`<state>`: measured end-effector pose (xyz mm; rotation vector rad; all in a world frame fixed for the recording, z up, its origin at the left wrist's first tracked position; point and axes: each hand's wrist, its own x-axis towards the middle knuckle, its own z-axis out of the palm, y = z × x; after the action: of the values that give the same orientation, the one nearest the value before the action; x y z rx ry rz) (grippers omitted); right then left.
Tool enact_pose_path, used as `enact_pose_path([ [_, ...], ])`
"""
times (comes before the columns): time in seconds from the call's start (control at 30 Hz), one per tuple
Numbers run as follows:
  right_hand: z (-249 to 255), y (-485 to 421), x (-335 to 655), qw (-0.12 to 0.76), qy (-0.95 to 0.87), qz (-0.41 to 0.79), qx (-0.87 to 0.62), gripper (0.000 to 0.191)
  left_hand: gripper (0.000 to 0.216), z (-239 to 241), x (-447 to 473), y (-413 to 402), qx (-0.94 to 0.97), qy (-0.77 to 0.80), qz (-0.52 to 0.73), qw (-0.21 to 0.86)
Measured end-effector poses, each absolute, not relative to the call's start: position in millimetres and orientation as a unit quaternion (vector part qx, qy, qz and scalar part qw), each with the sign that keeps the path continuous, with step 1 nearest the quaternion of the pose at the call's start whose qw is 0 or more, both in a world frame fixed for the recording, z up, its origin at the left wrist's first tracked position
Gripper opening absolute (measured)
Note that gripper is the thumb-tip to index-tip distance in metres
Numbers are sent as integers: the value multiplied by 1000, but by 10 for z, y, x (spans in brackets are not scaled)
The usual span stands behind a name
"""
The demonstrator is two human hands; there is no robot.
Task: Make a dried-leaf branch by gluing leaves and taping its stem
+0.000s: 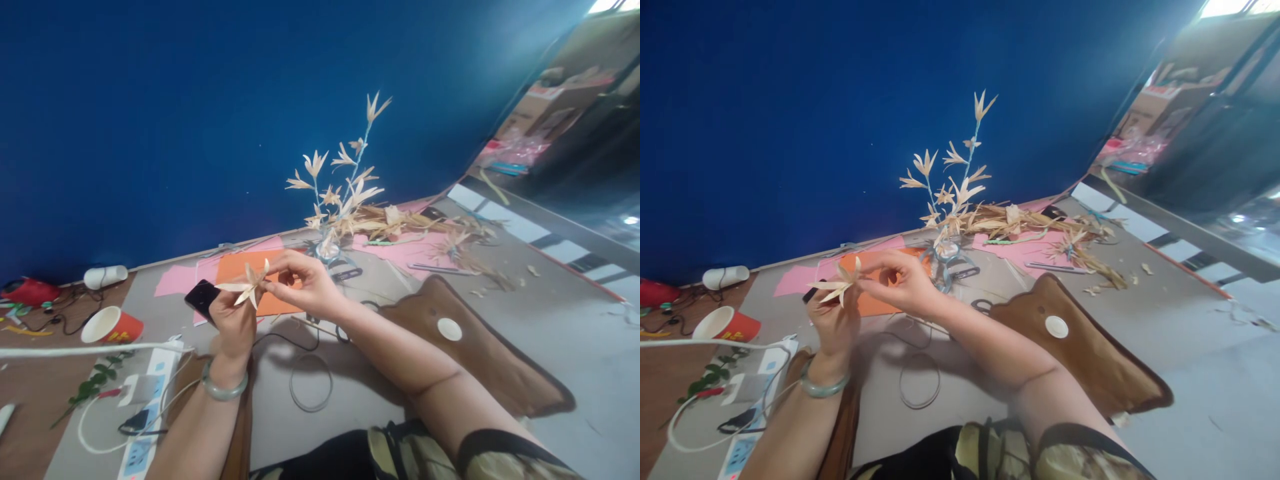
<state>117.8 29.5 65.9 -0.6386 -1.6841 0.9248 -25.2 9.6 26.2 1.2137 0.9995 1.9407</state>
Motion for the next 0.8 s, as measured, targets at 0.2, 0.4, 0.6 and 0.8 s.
enact_pose_path([
  [0.2,700,261,1180,558,-709,357,-240,6,13,185,-261,86,505,394,724,257],
  [0.4,692,275,1162,547,-688,392,-272,12,14,143,-278,106,526,390,720,230],
  [0.6,675,307,1176,546,-682,405,-270,12,13,158,-293,105,560,384,707,199],
  [0.8,701,290,1169,545,-673,418,-274,13,5,209,-287,108,569,373,703,207],
])
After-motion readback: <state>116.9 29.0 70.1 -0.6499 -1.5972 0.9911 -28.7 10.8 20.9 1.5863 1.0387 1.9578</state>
